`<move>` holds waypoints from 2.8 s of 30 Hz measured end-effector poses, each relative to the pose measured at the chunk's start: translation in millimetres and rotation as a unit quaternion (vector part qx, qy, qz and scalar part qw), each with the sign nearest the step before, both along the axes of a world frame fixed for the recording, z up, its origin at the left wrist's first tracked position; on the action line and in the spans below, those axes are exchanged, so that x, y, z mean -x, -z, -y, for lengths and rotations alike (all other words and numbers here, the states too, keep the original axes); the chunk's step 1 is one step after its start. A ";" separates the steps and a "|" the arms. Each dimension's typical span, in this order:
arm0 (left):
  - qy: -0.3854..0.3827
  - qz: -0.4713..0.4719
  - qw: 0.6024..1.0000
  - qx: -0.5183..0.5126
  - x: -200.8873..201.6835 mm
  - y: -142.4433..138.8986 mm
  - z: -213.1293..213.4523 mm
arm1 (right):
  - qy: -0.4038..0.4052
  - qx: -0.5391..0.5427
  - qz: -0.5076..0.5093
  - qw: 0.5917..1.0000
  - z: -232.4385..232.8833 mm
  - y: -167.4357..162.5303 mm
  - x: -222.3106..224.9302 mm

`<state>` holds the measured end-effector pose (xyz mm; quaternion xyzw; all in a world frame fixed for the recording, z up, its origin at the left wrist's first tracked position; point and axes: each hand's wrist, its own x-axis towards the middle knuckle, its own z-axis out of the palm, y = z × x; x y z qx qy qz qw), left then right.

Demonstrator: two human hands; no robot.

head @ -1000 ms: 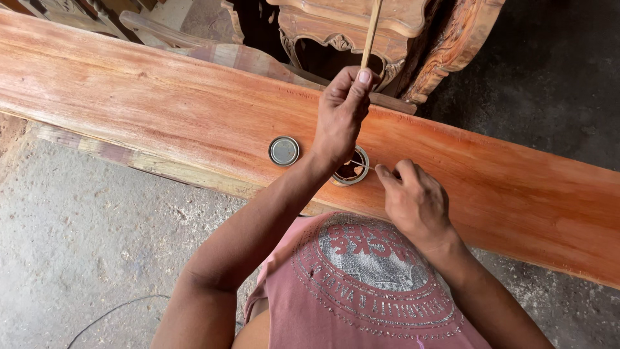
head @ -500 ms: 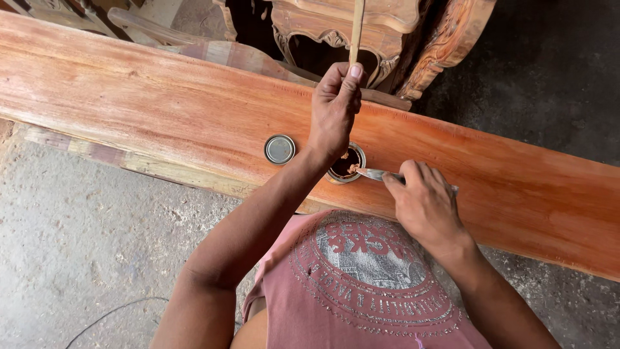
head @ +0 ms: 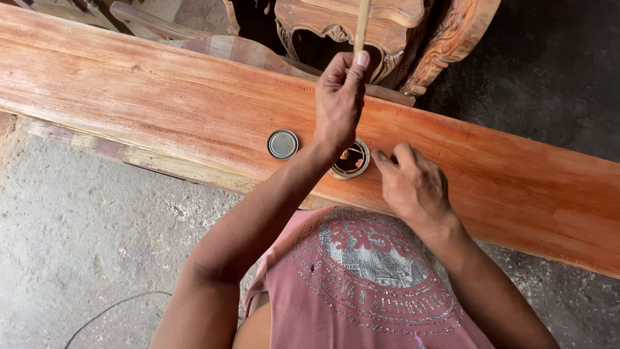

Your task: The person stirs wood stain in an open can with a stick, then brushes the stain onto a long wooden board resting on supports, working along its surface. They walk around the workshop and return to dip the brush and continue coating the board.

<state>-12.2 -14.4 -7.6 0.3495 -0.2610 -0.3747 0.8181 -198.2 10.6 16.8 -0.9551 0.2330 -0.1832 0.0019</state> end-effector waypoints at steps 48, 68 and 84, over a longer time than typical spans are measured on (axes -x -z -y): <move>0.048 -0.038 0.998 0.016 9.7 -7.0 5.6 | 0.029 0.046 0.027 0.998 -3.3 12.9 17.7; 0.046 -0.042 0.997 0.046 9.3 -14.6 6.8 | 0.012 0.019 -0.028 0.999 -2.6 3.5 3.9; 0.014 -0.079 0.995 0.061 -1.6 -6.2 11.2 | 0.004 0.077 -0.024 0.997 -1.5 8.1 2.9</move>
